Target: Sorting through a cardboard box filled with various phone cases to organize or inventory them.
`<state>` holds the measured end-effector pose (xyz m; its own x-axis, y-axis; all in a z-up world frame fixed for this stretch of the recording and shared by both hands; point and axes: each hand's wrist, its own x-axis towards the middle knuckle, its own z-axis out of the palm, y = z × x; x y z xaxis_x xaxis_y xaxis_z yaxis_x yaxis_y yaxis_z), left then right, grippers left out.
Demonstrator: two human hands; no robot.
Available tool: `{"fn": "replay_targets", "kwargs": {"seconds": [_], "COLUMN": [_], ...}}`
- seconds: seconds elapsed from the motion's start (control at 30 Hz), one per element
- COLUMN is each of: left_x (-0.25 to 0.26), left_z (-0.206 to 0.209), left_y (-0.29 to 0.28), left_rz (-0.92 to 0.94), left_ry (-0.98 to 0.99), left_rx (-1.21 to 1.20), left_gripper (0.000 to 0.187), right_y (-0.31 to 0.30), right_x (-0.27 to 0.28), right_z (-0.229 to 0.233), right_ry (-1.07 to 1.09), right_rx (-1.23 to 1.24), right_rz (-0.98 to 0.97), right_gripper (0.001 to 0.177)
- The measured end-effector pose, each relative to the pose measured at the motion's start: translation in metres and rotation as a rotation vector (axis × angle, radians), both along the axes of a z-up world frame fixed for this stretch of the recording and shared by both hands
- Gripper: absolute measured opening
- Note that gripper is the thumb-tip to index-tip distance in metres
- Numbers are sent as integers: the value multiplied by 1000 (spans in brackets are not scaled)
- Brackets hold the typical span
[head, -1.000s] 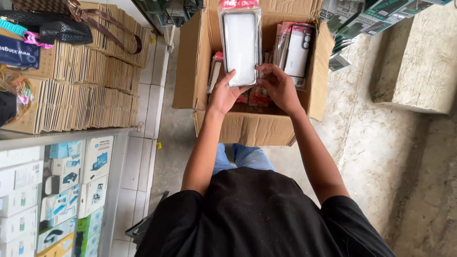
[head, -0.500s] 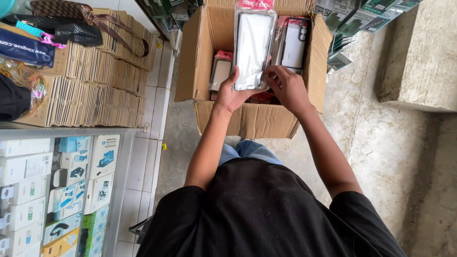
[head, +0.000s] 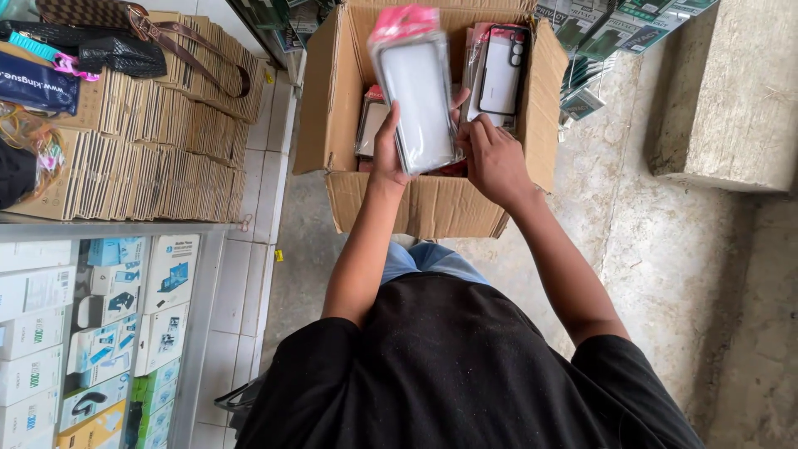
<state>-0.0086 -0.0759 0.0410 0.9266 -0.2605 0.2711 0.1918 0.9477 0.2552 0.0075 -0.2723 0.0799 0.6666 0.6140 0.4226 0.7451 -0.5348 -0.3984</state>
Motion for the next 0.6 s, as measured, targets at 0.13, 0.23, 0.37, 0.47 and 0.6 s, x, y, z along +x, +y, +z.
{"fn": "replay_targets", "kwargs": {"seconds": [0.13,0.23,0.37,0.47,0.6], "left_x": [17,27,34,38,37], "left_z": [-26,-26,-26,-26,-32], "left_y": [4,7,11,12,14], "left_rz": [50,147,223,232,236], "left_ry": [96,82,118,142,146], "left_rx": [39,113,160,161,198], "left_gripper": [73,71,71,72,75], "right_y": [-4,-7,-13,-16,-23], "right_x": [-4,-6,-12,-8,-6], "right_z": [-1,-3,-13,-16,-13], "right_ry": [-63,-124,-153,-141,-90], "right_rx": [-37,-13,-15,-15,12], "right_rz": [-29,-33,7,29,58], "right_gripper": [17,16,15,15,17]}}
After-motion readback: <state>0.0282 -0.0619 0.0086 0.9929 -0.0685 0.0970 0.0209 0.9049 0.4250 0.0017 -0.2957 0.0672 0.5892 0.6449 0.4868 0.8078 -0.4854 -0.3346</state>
